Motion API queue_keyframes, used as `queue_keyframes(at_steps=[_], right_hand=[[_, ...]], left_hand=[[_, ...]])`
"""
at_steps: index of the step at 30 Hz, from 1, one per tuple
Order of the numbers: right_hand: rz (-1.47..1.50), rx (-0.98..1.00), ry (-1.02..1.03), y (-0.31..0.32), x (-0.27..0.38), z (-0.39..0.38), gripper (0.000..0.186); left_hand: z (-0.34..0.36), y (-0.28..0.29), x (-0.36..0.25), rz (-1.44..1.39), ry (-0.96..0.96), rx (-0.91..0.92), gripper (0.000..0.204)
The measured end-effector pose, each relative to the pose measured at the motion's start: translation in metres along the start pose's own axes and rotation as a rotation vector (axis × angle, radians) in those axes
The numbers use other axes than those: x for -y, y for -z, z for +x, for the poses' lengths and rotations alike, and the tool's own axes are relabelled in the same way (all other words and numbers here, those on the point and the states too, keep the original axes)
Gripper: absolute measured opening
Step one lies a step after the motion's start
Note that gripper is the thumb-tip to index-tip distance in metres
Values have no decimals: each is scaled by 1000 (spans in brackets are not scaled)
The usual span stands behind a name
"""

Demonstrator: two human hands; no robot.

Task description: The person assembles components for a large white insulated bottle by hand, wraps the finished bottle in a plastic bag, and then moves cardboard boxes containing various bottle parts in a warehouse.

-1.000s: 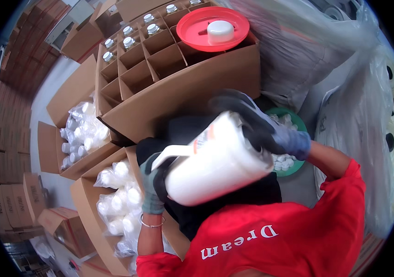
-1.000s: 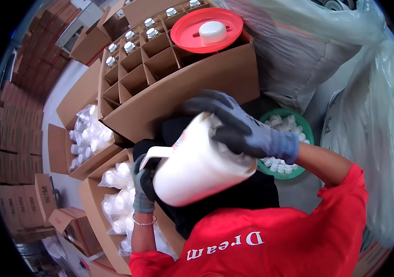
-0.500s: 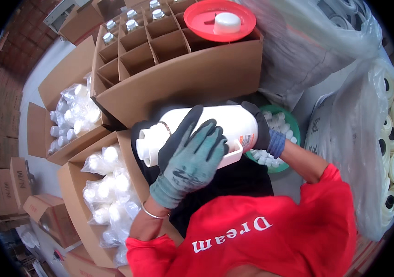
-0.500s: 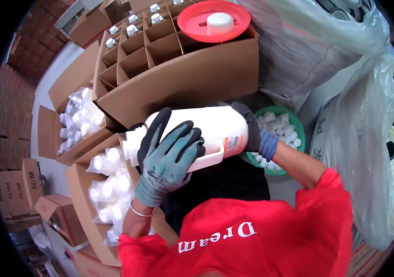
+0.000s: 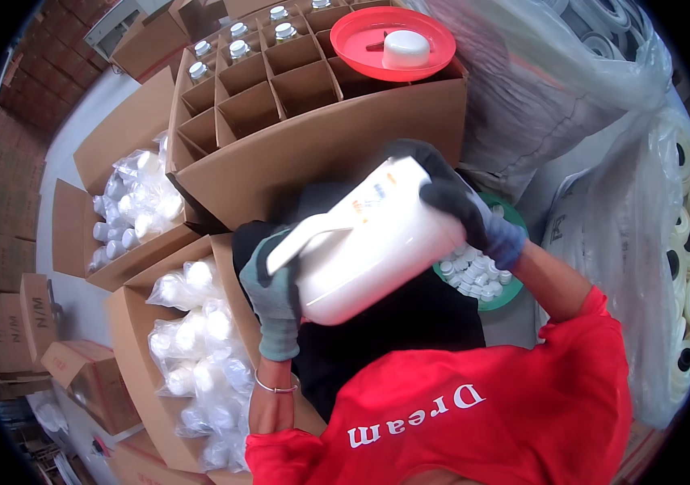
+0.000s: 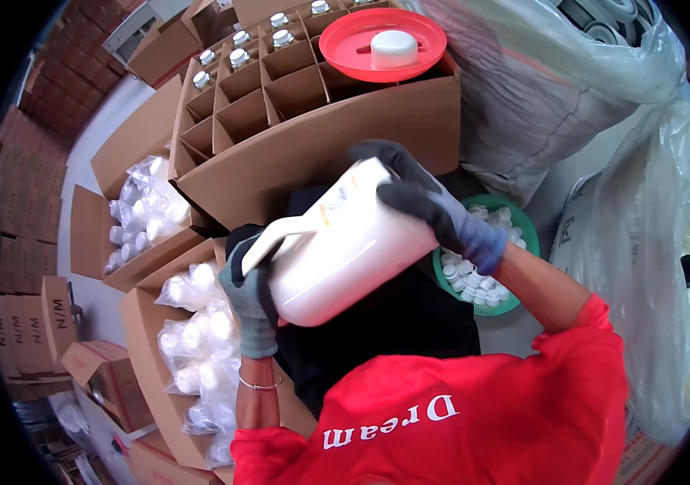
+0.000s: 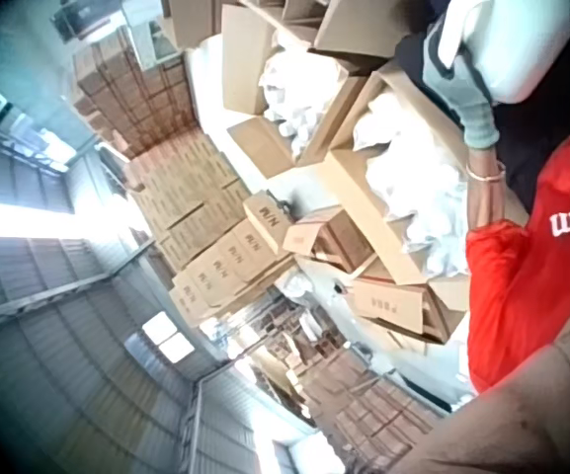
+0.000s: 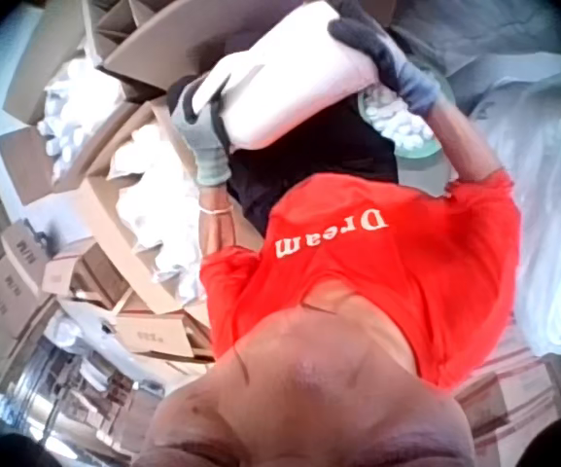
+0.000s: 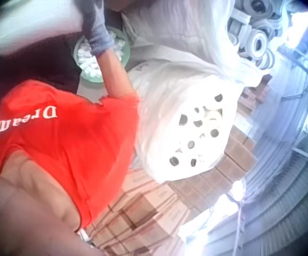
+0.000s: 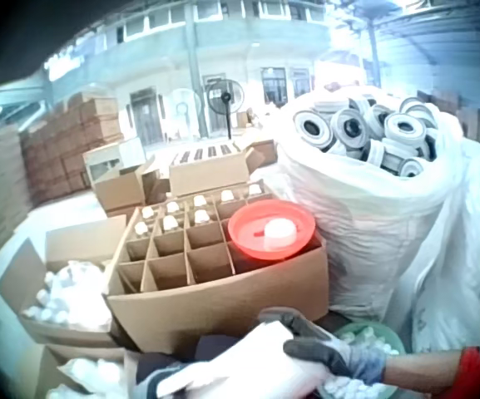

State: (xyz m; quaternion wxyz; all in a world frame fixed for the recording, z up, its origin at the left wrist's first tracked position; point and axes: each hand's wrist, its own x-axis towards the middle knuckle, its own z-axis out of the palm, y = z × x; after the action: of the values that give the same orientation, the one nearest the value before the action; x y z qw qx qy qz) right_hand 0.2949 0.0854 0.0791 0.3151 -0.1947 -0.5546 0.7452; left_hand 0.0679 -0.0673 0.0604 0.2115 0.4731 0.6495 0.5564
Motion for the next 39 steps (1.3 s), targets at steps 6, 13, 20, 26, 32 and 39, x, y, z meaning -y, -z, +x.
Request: queue_keyframes(at_steps=[6, 13, 20, 26, 32, 39], right_hand=[[60, 26, 149, 99, -141, -6, 36], [-370, 127, 112, 25, -4, 6, 55], [-62, -3, -185, 17, -1, 4, 49], [-602, 140, 298, 26, -9, 36, 38], [-1299, -114, 540, 59, 28, 123, 44], [-1728, -223, -9, 180, 32, 236, 79]], left_hand=[[15, -31, -62, 620, -772, 295, 25], [-11, 6, 18, 371, -244, 128, 25], [-11, -22, -10, -42, -44, -122, 23], [-15, -9, 5, -44, -14, -136, 24], [-34, 19, 38, 56, 81, 131, 55], [-35, 9, 29, 91, 78, 383, 43]])
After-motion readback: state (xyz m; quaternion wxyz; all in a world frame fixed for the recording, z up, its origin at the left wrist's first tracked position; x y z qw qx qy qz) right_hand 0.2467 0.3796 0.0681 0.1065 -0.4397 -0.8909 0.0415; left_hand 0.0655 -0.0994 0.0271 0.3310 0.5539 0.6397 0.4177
